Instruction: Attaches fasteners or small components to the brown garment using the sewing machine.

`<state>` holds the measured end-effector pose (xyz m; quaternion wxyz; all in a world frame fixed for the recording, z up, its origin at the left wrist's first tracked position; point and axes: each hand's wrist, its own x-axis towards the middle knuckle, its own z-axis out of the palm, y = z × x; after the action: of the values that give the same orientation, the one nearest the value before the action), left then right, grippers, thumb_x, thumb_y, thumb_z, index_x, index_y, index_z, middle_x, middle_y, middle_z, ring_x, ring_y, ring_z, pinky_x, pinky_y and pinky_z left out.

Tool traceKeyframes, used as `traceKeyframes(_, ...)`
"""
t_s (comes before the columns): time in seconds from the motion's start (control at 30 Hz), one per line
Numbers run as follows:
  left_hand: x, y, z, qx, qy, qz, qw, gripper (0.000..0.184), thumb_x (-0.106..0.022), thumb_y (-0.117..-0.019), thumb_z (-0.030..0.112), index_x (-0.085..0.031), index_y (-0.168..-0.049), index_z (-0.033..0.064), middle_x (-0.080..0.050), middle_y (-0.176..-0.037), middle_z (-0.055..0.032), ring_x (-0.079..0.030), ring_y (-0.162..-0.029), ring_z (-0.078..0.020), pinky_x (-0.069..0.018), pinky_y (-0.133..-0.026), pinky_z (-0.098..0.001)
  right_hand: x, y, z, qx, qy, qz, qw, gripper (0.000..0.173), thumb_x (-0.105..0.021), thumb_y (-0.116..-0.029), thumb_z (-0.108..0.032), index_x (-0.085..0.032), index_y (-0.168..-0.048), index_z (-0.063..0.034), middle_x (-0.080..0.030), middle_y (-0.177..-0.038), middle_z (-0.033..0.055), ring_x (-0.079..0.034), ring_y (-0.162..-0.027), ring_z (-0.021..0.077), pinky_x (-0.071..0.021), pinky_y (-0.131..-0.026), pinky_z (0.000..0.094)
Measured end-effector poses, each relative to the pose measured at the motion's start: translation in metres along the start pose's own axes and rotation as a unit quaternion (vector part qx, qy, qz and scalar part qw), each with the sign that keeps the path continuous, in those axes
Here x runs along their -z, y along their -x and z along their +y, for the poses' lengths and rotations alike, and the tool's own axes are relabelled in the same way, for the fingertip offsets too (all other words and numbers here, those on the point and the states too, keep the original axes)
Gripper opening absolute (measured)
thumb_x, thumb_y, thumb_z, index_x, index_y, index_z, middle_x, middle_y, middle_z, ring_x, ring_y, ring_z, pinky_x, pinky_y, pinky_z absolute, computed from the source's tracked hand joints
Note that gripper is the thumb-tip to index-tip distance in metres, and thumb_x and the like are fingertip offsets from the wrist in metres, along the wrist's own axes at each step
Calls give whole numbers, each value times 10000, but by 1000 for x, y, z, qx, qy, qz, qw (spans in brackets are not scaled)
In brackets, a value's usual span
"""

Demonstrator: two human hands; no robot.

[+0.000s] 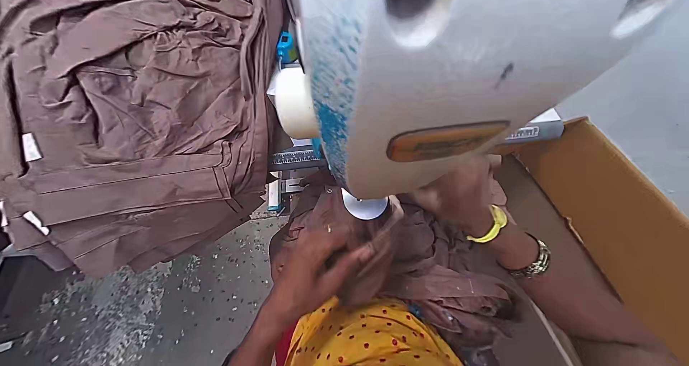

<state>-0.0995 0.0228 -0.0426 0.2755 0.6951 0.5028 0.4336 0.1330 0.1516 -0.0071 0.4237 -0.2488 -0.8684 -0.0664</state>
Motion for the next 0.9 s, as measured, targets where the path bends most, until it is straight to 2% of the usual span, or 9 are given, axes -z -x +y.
traceKeyframes(0.13, 25, 11, -56, 143, -157, 96, 972, 345, -551, -1034, 306, -690, -1045, -10, -700, -930, -107, -669, -849, -128, -557, -784, -332, -14, -17, -25, 119, -9, -52, 991, 145, -661, -868, -65, -701, -731, -91, -689, -705, 62, -695, -730, 224, -519, -649, 364)
traceKeyframes(0.2, 39, 17, -81, 179, -186, 75, 963, 450, -551, -1033, 335, -629, -1238, -58, -665, -1173, -280, -658, -1081, -405, -514, -920, -595, -6, -23, -19, 56, -53, -73, 994, 74, -686, -854, -70, -736, -800, -60, -706, -750, 81, -690, -729, 227, -506, -621, 365)
traceKeyframes(0.33, 47, 63, -92, 162, -174, 49, 970, 453, -525, -1050, 308, -613, -1238, -94, -613, -1252, -328, -621, -1159, -401, -524, -968, -517, 69, 23, 3, -213, -124, -212, 946, 160, -738, -928, -210, -710, -881, -59, -679, -791, 35, -657, -706, 141, -552, -629, 350)
traceKeyframes(0.4, 48, 87, -101, 182, -168, 50, 968, 417, -516, -1054, 264, -629, -1192, -112, -615, -1228, -329, -621, -1154, -347, -527, -965, -426, 112, 71, 12, -356, -85, -387, 846, 268, -754, -920, -343, -746, -946, -76, -719, -809, 53, -695, -720, 192, -576, -673, 448)
traceKeyframes(0.47, 41, 96, -103, 190, -152, 45, 969, 402, -506, -1054, 252, -630, -1156, -117, -628, -1191, -306, -628, -1120, -262, -528, -945, -338, 131, 131, 16, -440, -59, -572, 690, 399, -757, -925, -376, -735, -1162, -56, -732, -1077, 167, -697, -1013, 354, -523, -900, 614)
traceKeyframes(0.53, 25, 90, -99, 144, -135, 16, 980, 429, -487, -1042, 270, -638, -1155, -116, -636, -1204, -309, -629, -1141, -313, -523, -969, -414, 140, 180, 13, -474, -2, -634, 612, 293, -704, -962, -254, -712, -1159, -37, -686, -1133, 235, -642, -1083, 460, -469, -878, 684)
traceKeyframes(0.67, -31, 54, -78, -18, -114, -104, 988, 557, -473, -1036, 531, -641, -1290, 64, -640, -1315, -188, -559, -1291, -353, -426, -1078, -571, 189, 134, 1, -475, 240, -315, 786, 176, -609, -1017, -139, -728, -1110, -48, -701, -1039, 236, -681, -968, 457, -523, -779, 668)
traceKeyframes(0.77, -80, 31, -56, -110, -104, -161, 975, 755, -515, -953, 674, -560, -1423, 85, -575, -1427, -209, -517, -1353, -406, -416, -1062, -653, 216, 85, -10, -321, 258, -107, 905, 223, -535, -1003, -71, -691, -1134, 20, -652, -1176, 226, -656, -1037, 312, -561, -843, 445)
traceKeyframes(0.9, -96, 18, -27, -76, 114, -156, 978, 856, -370, -993, 710, -439, -1516, 36, -482, -1541, -150, -434, -1449, -220, -367, -1200, -436, 169, 74, -41, -171, 132, -43, 976, 190, -520, -1034, -63, -704, -1081, -57, -709, -1213, 122, -640, -1216, 219, -512, -1050, 404)
